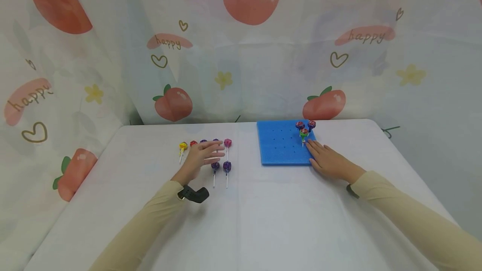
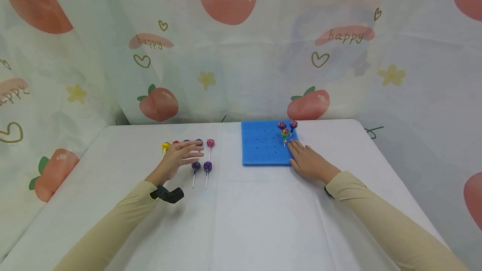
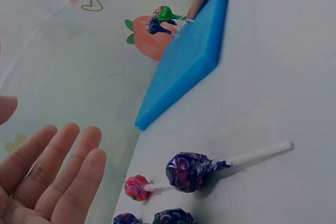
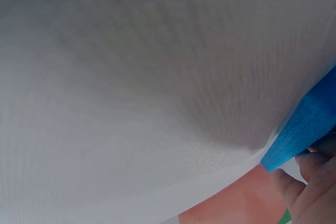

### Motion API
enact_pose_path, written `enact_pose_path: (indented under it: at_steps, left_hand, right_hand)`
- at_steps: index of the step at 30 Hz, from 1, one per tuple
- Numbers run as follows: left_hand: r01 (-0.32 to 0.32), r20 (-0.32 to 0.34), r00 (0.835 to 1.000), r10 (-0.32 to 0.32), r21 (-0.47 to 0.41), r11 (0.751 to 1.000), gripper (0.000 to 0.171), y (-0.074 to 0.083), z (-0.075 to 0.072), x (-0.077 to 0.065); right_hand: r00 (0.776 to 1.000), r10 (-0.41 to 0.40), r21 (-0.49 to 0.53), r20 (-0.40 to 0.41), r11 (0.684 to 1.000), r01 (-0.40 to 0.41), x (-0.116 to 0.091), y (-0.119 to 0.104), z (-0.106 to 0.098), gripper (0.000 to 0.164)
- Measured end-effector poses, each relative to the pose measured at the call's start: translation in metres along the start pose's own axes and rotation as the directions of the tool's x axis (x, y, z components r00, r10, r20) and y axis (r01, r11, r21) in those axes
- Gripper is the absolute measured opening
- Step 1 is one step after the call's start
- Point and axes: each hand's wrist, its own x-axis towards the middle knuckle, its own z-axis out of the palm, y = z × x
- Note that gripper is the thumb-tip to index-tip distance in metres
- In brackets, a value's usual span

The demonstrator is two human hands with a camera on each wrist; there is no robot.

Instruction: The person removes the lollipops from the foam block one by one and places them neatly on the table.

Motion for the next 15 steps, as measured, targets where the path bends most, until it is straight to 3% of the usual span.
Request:
enact_pose_path:
  at_steps: [7, 15]
  left_hand:
    - [-0.04, 0.043, 0.998, 0.042, -0.041, 0.998, 0.042, 0.006, 0.018, 0.015]
    - [-0.118, 0.089, 0.989, 0.119, -0.019, 0.993, 0.039, 0.011, 0.04, 0.034]
  right_hand:
    - [1.0, 0.003, 0.002, 0.002, 1.0, -0.003, 0.0, 0.0, 0.0, 0.06]
    - [1.0, -0.003, -0.003, -0.009, 1.0, 0.003, 0.001, 0.003, 0.003, 0.059]
